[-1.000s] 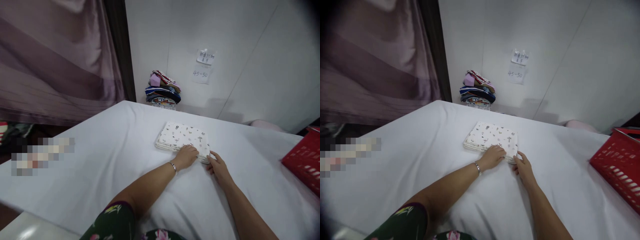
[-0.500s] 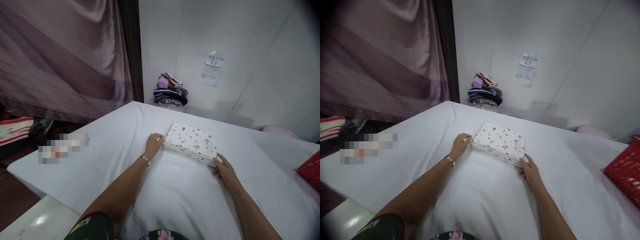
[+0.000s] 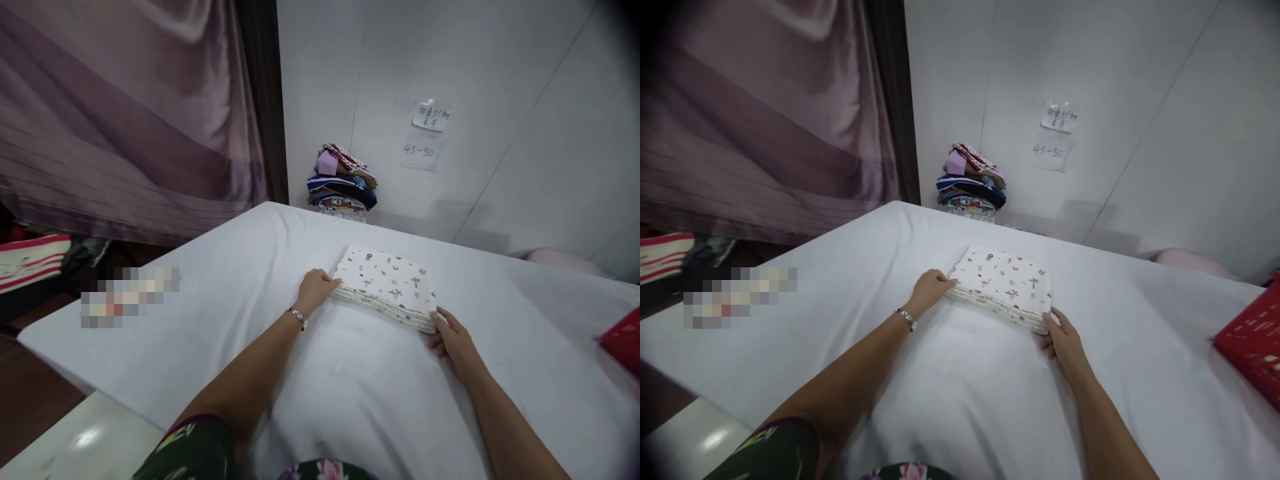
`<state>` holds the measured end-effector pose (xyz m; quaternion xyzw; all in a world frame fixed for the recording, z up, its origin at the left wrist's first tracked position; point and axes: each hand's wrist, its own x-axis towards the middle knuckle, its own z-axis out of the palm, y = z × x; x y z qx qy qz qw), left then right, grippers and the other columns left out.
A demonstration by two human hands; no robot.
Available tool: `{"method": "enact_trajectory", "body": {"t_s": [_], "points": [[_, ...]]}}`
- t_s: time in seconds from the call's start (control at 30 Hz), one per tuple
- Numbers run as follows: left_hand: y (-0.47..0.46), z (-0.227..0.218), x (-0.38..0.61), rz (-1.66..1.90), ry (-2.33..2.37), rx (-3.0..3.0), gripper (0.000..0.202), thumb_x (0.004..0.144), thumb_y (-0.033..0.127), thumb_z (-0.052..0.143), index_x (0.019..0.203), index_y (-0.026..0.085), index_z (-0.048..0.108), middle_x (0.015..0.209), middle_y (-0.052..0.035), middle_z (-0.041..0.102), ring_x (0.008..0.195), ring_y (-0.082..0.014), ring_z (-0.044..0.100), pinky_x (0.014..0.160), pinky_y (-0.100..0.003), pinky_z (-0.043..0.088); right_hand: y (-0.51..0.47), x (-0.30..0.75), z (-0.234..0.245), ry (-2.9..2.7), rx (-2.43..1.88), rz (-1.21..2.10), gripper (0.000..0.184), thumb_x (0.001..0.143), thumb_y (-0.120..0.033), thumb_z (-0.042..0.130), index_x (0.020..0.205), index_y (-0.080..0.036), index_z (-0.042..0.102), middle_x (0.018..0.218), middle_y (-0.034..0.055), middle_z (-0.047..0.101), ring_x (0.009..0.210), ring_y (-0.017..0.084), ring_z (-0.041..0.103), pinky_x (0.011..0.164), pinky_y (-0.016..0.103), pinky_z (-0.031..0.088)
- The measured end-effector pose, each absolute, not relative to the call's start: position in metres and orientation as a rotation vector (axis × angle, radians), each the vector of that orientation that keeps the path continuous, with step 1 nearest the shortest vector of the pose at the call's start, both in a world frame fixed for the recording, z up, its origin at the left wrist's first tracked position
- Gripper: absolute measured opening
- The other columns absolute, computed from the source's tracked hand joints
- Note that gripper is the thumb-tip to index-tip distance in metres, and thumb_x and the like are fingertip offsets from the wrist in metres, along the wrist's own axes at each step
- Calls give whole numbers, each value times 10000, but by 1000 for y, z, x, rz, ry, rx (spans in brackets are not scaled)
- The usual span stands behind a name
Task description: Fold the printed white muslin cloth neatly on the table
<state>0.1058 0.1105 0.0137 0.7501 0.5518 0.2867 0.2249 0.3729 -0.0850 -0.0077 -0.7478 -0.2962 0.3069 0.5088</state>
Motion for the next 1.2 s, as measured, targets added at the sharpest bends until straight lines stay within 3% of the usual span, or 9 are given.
{"method": "enact_trajectory", "body": {"t_s": [0.23, 0.37, 0.5, 1.2], "points": [[114, 16, 112, 742, 1507, 2020, 199, 676, 357, 616, 625, 175, 552, 819, -31, 606, 780, -154, 534, 660, -241, 378, -86, 369, -1, -718, -1842, 724, 689, 719, -542, 565, 1283, -164, 449, 450, -26, 553, 348, 118, 434, 383, 234, 355], [116, 19, 110, 670, 1467, 1773, 232, 688, 396, 601, 637, 174, 558, 655, -5, 595, 626, -128, 524, 545, -223, 359, -86, 368, 1, -712, -1857, 723, 692, 720, -547, 561, 1279, -154, 455, 444, -21, 552, 344, 116, 430, 383, 236, 353], [117, 18, 107, 672, 1472, 1760, 244, 715, 398, 558, 616, 176, 537, 611, 0, 583, 577, -123, 514, 513, -226, 346, -87, 368, 1, -717, -1852, 718, 700, 716, -552, 565, 1275, -143, 460, 448, -19, 551, 346, 114, 427, 378, 232, 347], [120, 26, 103, 534, 1534, 1900, 364, 748, 506, 510, 660, 165, 601, 668, -32, 640, 620, -134, 552, 534, -222, 328, -87, 370, -2, -706, -1849, 747, 693, 727, -558, 568, 1256, -122, 469, 455, -15, 561, 363, 109, 437, 384, 224, 361]]}}
